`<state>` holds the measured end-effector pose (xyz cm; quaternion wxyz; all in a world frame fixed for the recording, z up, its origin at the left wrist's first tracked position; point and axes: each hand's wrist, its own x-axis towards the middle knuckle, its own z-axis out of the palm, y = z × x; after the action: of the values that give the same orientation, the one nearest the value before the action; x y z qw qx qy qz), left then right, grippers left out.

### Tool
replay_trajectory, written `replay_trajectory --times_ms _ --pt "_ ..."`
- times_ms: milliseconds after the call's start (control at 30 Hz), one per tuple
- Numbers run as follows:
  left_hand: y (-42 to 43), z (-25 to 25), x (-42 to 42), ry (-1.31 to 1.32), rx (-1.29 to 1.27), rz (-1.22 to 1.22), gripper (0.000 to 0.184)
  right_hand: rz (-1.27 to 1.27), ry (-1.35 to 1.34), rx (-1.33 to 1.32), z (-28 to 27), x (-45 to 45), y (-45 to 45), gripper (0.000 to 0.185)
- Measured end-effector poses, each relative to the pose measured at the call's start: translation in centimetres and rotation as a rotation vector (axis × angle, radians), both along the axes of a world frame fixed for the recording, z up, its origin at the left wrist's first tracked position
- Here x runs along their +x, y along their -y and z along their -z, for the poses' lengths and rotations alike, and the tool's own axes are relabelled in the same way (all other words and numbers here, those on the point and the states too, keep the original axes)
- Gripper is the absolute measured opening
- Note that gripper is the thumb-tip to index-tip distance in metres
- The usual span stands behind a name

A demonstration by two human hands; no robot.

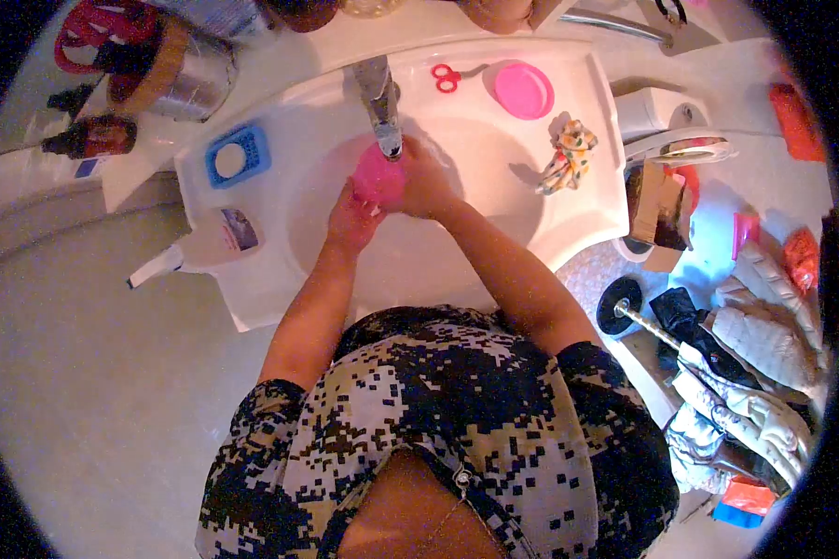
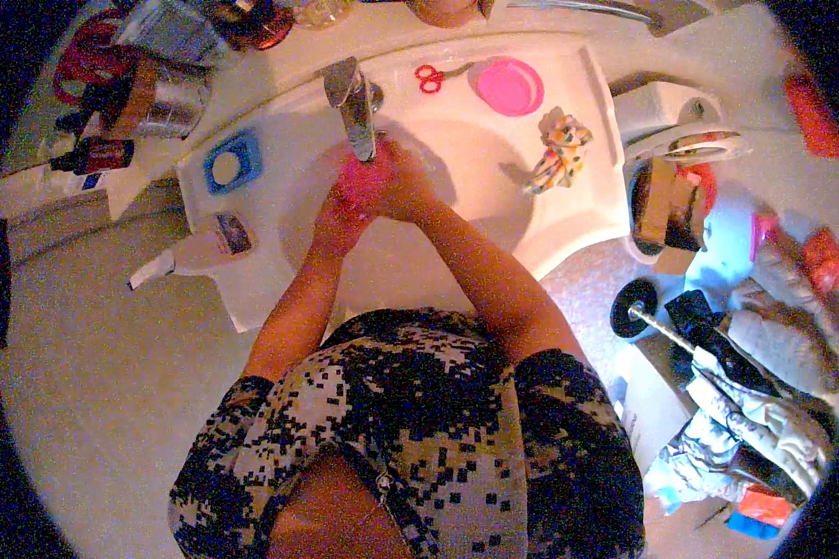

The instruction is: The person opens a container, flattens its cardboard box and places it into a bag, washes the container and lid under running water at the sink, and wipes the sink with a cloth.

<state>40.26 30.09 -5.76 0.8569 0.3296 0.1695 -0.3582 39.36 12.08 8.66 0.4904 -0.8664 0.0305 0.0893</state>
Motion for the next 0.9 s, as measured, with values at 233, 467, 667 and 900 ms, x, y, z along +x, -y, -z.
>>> replay_trajectory --times_ms 233,467,667,900 --pt "-1.7 -0.5 -0.3 -0.266 0.088 -0.024 0.052 -0.127 0.157 -0.102 7.6 -0.1 0.2 0.093" --pt "-0.3 1.9 1.3 0.245 0.084 0.211 0.049 -0.119 0.112 0.089 5.8 -0.6 2.0 0.099" --pt "0.9 3.1 2.2 0.143 -0.034 0.060 0.048 0.183 -0.164 0.444 7.1 -0.3 1.5 0.099" --pt "3.8 -3.3 2.3 -0.010 0.211 0.107 0.048 0.258 0.029 -0.058 -1.6 -0.2 0.0 0.089"
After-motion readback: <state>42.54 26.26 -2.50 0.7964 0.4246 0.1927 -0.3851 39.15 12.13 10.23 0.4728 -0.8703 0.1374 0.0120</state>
